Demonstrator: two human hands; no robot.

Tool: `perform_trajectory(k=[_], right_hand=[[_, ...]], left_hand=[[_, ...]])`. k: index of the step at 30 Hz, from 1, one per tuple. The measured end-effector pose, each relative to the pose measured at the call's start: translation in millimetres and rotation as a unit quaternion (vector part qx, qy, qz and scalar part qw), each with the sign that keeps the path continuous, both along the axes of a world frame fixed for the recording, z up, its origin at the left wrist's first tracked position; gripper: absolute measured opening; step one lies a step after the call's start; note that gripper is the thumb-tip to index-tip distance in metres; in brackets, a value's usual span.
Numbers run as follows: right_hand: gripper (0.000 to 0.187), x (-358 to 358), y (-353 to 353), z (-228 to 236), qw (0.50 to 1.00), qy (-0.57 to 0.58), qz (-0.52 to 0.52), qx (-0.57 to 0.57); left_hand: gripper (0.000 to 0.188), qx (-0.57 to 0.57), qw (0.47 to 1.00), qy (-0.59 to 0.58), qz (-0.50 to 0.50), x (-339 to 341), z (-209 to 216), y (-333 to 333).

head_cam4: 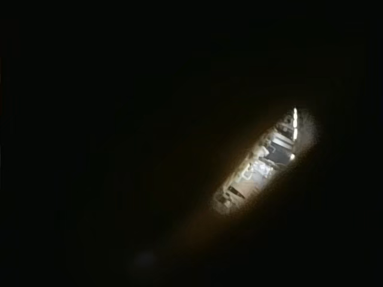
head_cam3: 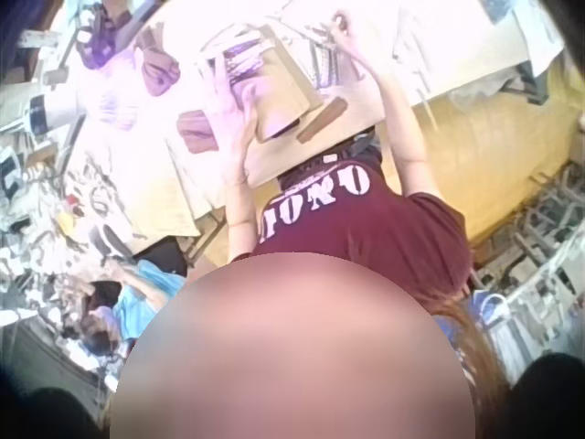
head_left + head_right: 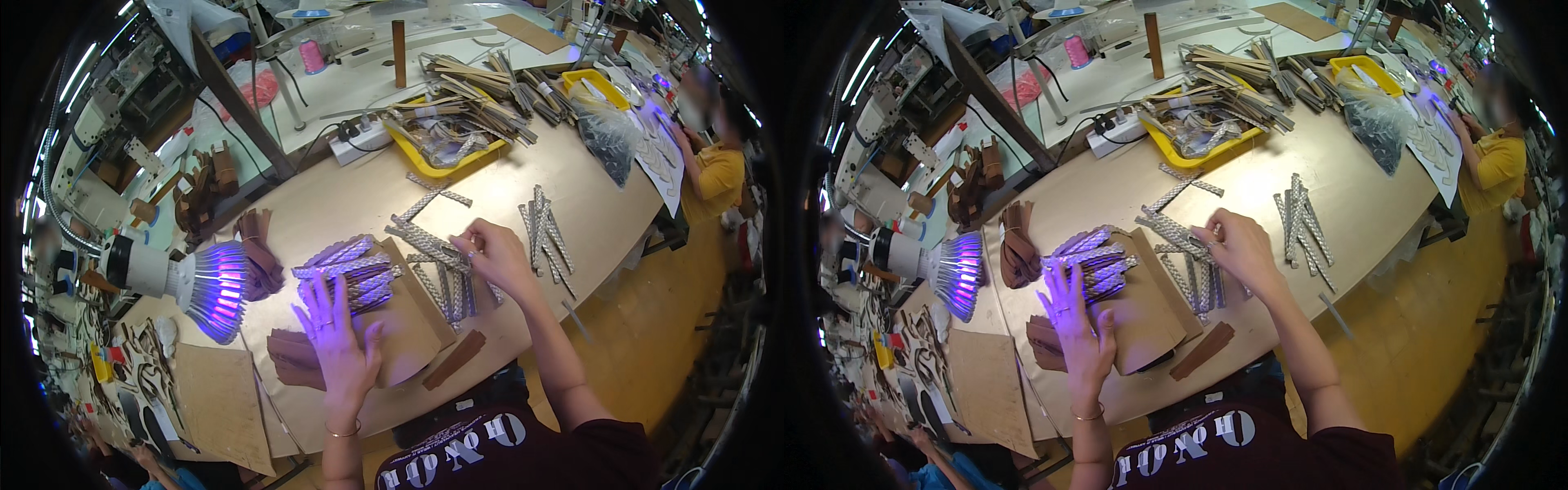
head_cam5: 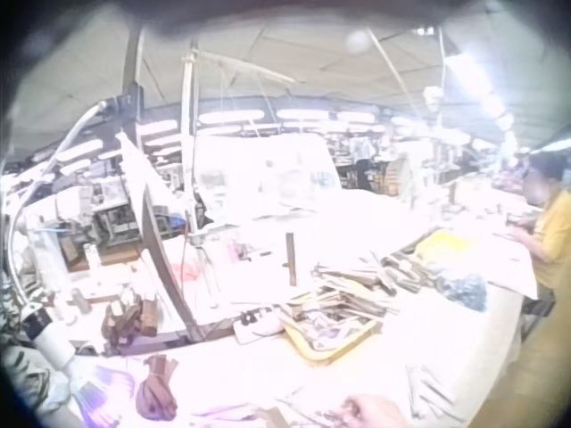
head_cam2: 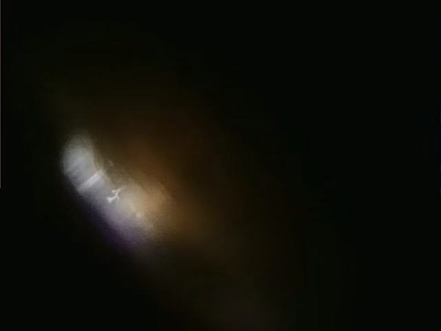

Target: The person wraps silver braided material around a cylindrical cardboard form under a UV lamp. They repeatedly pick up braided strips, wrap them around the form, and adjust the placement. The person also handles brown paper pieces and places them on the form.

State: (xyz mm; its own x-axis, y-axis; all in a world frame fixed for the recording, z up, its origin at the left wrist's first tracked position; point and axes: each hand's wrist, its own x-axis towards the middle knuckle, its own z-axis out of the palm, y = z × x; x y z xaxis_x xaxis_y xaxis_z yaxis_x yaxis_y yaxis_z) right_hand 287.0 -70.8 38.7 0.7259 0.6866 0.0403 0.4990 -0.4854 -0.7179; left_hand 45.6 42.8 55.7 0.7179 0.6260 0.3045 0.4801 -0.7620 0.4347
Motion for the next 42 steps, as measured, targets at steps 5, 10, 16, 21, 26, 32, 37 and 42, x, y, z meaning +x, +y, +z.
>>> perform_trajectory(k=[5, 10, 16, 21, 26, 32, 37, 42], right_hand=[[0.024, 14.6, -79.2, -22.2, 0.986, -0.064, -0.133, -0.083], [0.018, 15.4, -116.8, -26.7, 0.976, -0.122, -0.173, -0.044], [0.015, -18.6, -75.1, 6.3, 0.998, -0.025, -0.064, 0.012], [0.017, -58.5, -43.0, 26.5, 0.988, 0.018, 0.152, 0.027], [0.024, -57.8, -66.0, 23.5, 0.946, 0.059, 0.276, -0.162], [0.031, -58.6, -98.6, -0.7, 0.962, 0.035, 0.202, -0.183], [0.033, -57.5, -106.0, -7.7, 0.968, 0.053, 0.182, -0.162], [0.033, -57.6, -104.6, -7.0, 0.966, 0.080, 0.178, -0.168]], left_hand=[[0.059, 0.033, 0.996, -0.070, 0.054, -16.7, -3.5, -25.9], [0.038, 0.013, 0.986, -0.161, 0.043, -34.0, -27.9, -57.3], [0.015, -0.042, 0.961, -0.152, 0.227, -79.0, -49.8, -34.2], [0.016, -0.024, 0.982, -0.092, 0.166, -95.2, -58.9, -37.2], [0.024, 0.040, 0.986, -0.152, 0.062, -82.8, -66.4, -95.1], [0.021, 0.005, 0.976, -0.162, -0.144, -47.1, -65.7, -129.5], [0.026, -0.071, 0.988, 0.016, -0.135, 19.5, -70.7, -132.2], [0.035, -0.098, 0.988, 0.073, -0.094, 45.8, -77.9, -137.6]])
